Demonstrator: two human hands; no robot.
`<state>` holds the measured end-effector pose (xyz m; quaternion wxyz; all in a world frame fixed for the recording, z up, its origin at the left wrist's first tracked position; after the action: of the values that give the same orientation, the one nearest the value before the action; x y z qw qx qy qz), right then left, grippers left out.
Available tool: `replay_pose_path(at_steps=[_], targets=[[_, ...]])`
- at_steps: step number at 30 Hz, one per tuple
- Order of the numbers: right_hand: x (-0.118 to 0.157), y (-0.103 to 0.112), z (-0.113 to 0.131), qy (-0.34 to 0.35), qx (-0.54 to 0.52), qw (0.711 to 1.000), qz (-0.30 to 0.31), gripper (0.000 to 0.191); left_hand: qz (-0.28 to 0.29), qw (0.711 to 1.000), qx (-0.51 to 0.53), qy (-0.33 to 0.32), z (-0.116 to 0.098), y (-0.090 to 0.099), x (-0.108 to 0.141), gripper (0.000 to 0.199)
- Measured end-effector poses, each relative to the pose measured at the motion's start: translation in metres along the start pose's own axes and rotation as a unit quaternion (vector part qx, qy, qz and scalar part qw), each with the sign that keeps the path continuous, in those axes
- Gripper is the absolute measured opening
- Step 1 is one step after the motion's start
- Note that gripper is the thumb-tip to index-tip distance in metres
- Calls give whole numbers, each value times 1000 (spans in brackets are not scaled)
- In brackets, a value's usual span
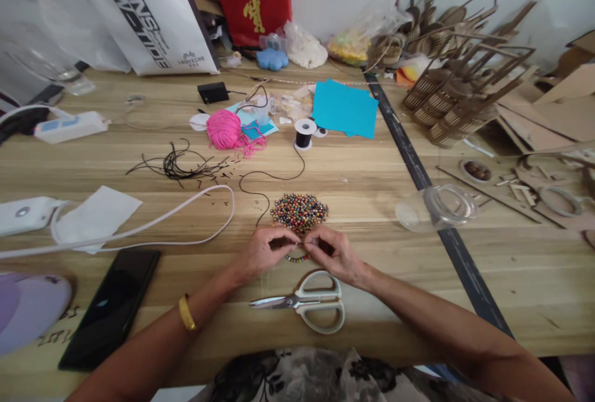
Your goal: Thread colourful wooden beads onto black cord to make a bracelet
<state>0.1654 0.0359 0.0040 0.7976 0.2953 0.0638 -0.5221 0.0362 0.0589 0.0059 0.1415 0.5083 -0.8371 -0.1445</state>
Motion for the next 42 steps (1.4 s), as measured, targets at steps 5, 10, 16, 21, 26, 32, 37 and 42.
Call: replay_pose_path(at_steps=[5, 10, 16, 21, 26, 32, 37, 42], targets=[[-1, 0, 2, 3, -5, 1000, 1, 17, -3, 1000, -2, 5, 0, 1, 0, 9], [-3, 0, 6, 9, -9, 1000, 6, 16, -2, 1000, -7, 12, 2, 1, 0, 9], [-2, -1, 5, 10, -8, 1000, 13, 17, -7, 1000, -11, 19, 2, 1, -1, 8], [-4, 0, 7, 9, 3, 1000, 11, 20, -5, 1000, -12, 19, 2, 1, 0, 9], [-5, 0, 8, 7, 6, 1000, 11, 21, -6, 1000, -8, 10, 0, 1, 0, 8], [-4, -1, 6, 4, 0, 1000, 13, 19, -10, 1000, -25, 2, 0, -2, 1, 9], [-4, -1, 5, 2, 0, 1000, 12, 18, -19, 999, -35, -2, -1, -3, 2, 7], [-2, -1, 2, -10, -6, 1000, -2, 13, -23, 999, -22, 6, -2, -2, 2, 3]])
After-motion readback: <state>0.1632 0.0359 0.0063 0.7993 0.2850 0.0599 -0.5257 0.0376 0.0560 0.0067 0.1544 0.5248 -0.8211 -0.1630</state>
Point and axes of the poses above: each hand's wrist, its own x-axis away from the middle knuckle, its own y-axis out of the back of the hand, z = x × y, the point moved 8 cm from there along -x, towards the middle knuckle, and after that the axes turned 13 degrees about y, right-handed, at the moved point
